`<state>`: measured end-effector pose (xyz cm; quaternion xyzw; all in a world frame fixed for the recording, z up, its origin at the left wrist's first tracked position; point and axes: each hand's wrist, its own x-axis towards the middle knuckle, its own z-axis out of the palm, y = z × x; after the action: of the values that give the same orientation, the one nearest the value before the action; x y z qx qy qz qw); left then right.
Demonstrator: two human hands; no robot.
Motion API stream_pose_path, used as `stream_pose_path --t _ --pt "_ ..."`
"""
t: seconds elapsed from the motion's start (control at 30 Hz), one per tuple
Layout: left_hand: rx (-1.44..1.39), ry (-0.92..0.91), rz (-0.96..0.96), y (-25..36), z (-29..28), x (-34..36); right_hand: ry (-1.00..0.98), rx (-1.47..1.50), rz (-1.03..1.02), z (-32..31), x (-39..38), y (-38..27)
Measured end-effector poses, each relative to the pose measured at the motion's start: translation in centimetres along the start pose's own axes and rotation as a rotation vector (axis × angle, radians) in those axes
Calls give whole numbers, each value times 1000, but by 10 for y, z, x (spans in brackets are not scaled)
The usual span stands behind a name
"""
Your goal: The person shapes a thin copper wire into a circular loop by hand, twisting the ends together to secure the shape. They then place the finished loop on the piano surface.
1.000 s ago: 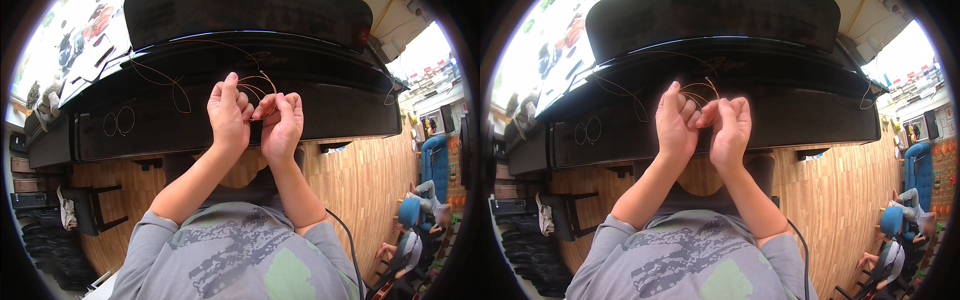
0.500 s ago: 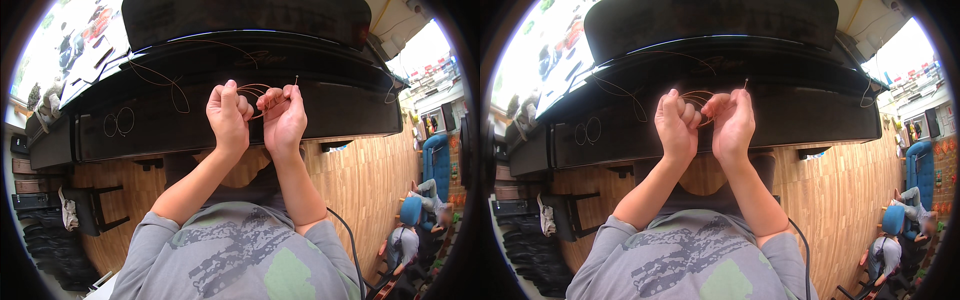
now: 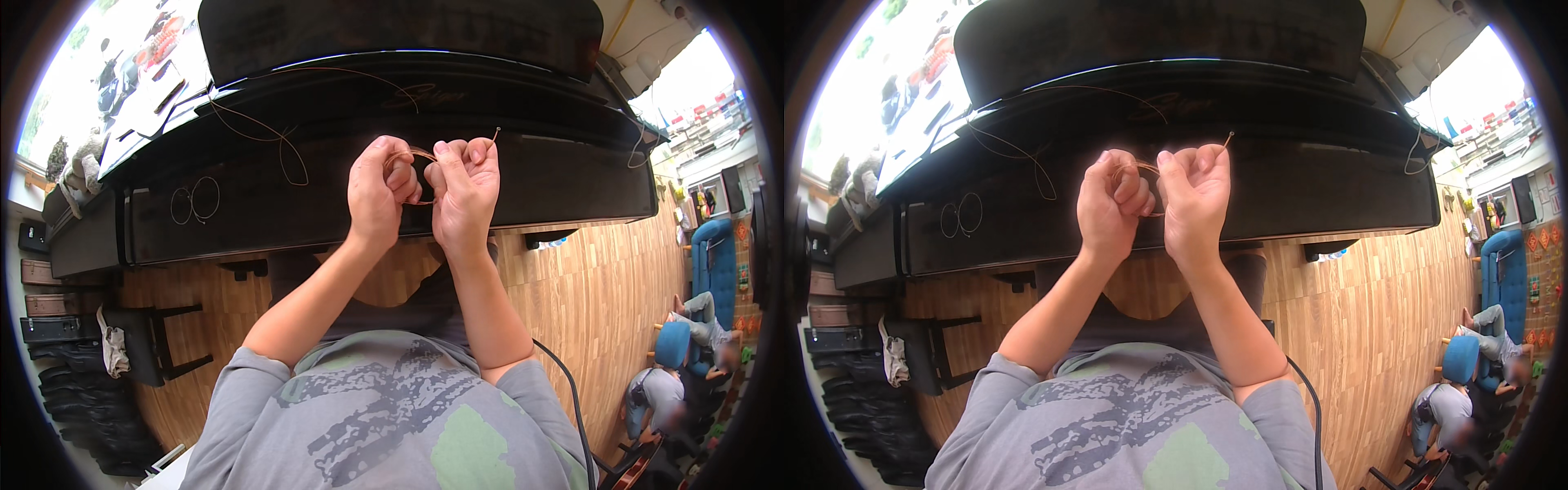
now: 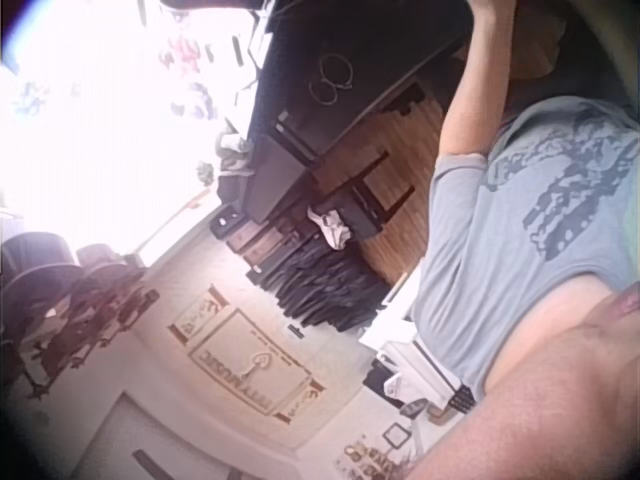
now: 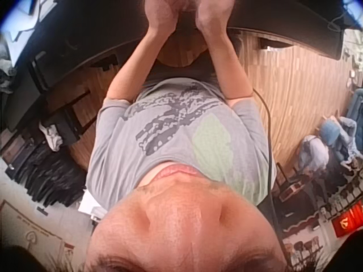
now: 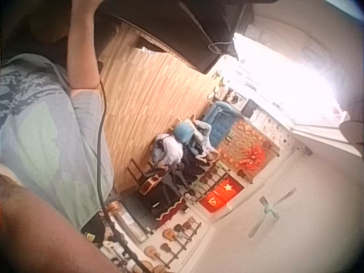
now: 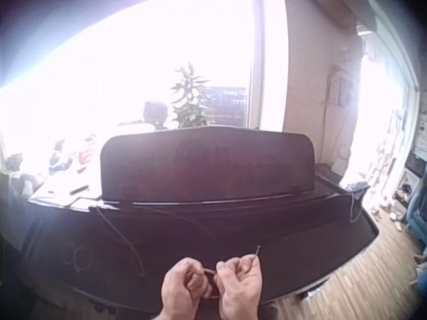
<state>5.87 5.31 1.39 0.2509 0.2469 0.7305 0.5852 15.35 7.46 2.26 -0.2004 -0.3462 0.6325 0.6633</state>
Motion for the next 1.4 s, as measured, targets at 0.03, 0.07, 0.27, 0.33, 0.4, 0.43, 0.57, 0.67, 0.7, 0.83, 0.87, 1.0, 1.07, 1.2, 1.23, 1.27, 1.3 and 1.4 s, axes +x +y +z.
stream_pose_path --t 0.03,0.07,0.27,0.33,0.4,0.43,0.57,0.67,0.7,0.83,0.87,1.0,1.07,1.2,1.23,1.27,1.3,1.4 --pt "87 -57 -48 5 -4 2 16 17 14 -2 2 -1" --pt "175 -114 -96 11 -8 4 32 35 28 -4 4 -3" --pt "434 -174 -148 25 0 9 56 67 107 -5 8 -8" --pt "422 -134 -144 24 4 9 29 78 140 -4 7 -7" --pt "354 -123 -180 25 1 12 26 40 257 -3 8 -10" --pt "318 -117 -199 26 -2 13 27 20 317 -3 8 -12" --pt "426 -118 -252 29 -6 17 -27 -30 394 -8 9 -10" --pt "589 -170 -202 32 -3 17 -3 -37 367 -8 10 -9" --pt "617 -205 -168 33 -4 17 5 -2 329 -9 10 -12" --pt "367 -199 -163 36 -10 10 -12 183 291 -6 14 -31" --pt "330 -293 -198 35 -21 11 -5 210 295 -3 15 -35" --pt "501 -504 -46 30 -30 5 -4 223 324 3 14 -44" --pt "413 -545 51 30 -25 3 -4 241 315 2 14 -43" --pt "484 -499 192 24 -25 -1 -7 260 309 2 14 -40" --pt "461 -417 167 22 -23 -3 -15 256 296 3 13 -40" --pt "438 -335 141 21 -21 -5 -23 252 283 3 12 -40" --pt "415 -253 116 19 -18 -6 -32 248 270 3 11 -39" --pt "480 -113 118 14 -15 -7 -86 154 138 7 6 -34"
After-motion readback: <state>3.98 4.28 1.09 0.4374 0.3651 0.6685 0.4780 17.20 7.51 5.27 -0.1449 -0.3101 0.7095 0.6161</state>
